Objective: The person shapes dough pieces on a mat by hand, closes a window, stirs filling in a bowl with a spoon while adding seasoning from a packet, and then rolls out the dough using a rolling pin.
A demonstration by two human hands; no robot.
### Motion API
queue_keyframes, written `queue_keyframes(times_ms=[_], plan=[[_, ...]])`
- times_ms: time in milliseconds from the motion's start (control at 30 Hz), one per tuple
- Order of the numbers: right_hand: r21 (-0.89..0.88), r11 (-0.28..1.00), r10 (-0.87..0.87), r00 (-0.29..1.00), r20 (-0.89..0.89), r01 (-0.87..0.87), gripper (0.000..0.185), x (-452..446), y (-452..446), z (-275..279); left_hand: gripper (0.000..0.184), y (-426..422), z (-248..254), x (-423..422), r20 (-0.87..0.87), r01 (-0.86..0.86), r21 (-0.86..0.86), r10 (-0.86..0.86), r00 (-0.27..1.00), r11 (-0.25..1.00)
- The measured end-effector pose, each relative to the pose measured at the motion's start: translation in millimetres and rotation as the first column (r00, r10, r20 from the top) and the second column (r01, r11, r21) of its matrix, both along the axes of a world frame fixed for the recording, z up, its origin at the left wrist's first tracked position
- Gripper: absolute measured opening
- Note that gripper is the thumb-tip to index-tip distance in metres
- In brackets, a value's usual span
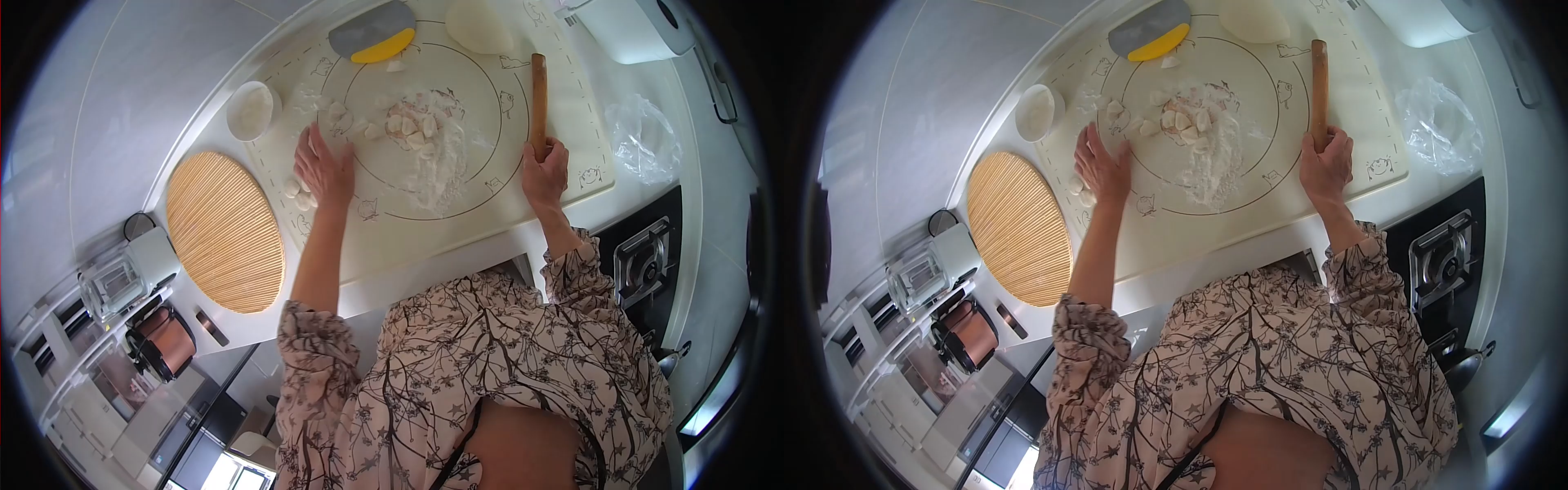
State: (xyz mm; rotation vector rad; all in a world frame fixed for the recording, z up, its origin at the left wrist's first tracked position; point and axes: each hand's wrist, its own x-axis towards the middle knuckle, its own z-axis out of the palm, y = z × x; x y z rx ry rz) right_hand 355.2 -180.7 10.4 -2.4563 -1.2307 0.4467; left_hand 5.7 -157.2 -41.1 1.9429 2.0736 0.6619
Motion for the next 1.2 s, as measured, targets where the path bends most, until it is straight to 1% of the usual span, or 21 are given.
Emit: queue_keyframes(times_ms=[33, 67, 167, 267, 367, 467, 567, 667, 767, 867, 967, 1067, 1167, 1200], plan=[[0.001, 1.0, 0.0, 1.0, 0.002, 0.0, 0.051, 0, 1, -1, 0.074, 11, 11, -4, 0.037, 0.077, 0.057, -0.079, 0.996, 0.995], [0.0, 1.0, 0.0, 1.0, 0.002, 0.0, 0.051, -1, 1, -2, 0.05, 19, 19, -1, -0.006, 0.247, 0.096, -0.247, 0.969, 0.964], [-0.016, 1.0, -0.004, 1.0, 0.001, 0.004, 0.051, -1, 2, 0, 0.032, 37, 8, -1, 0.037, 0.429, 0.077, -0.433, 0.901, 0.9], [-0.01, 1.0, -0.008, 1.0, -0.013, 0.008, 0.05, -1, 3, 0, 0.019, 16, 6, 1, 0.159, 0.234, 0.039, -0.238, 0.958, 0.971], [-0.015, 1.0, -0.01, 1.0, -0.016, 0.01, 0.05, -1, 3, 0, 0.016, -26, 13, 10, 0.266, 0.302, -0.097, -0.268, 0.926, 0.948], [-0.051, 0.999, -0.015, 0.997, -0.07, 0.011, 0.051, 0, 3, 2, 0.015, -61, 22, 31, 0.421, 0.17, -0.096, -0.115, 0.9, 0.981], [-0.042, 0.999, -0.003, 0.999, -0.054, 0.001, 0.051, 2, 2, -3, 0.021, -84, 10, 23, 0.31, 0.022, 0.012, -0.025, 0.95, 1.0], [-0.049, 0.999, -0.011, 0.997, -0.073, 0.008, 0.05, 1, 3, -2, 0.026, -94, 13, 18, 0.367, -0.031, -0.021, 0.037, 0.929, 0.999], [-0.054, 0.998, -0.019, 0.997, -0.072, 0.015, 0.049, 0, 4, 0, 0.029, -88, 26, 28, 0.327, -0.114, -0.099, 0.141, 0.934, 0.989], [-0.043, 0.999, -0.016, 0.996, -0.088, 0.012, 0.049, -1, 4, 2, 0.032, -84, 10, 24, 0.379, -0.048, -0.094, 0.08, 0.922, 0.994], [-0.049, 0.999, -0.021, 0.997, -0.068, 0.017, 0.049, -1, 4, 2, 0.032, -88, 7, 19, 0.279, 0.05, -0.041, -0.036, 0.96, 0.998], [-0.049, 0.999, -0.018, 0.998, -0.067, 0.015, 0.049, 0, 4, 1, 0.036, -90, 13, 12, 0.018, 0.105, -0.044, -0.104, 0.994, 0.993], [-0.037, 0.999, -0.012, 0.996, -0.084, 0.009, 0.05, 1, 4, 0, 0.041, -84, 27, 14, -0.088, 0.128, -0.05, -0.132, 0.987, 0.991], [-0.024, 1.0, -0.009, 0.999, -0.053, 0.008, 0.049, 0, 4, 0, 0.043, -86, 24, 11, -0.077, 0.157, -0.1, -0.165, 0.983, 0.982]])
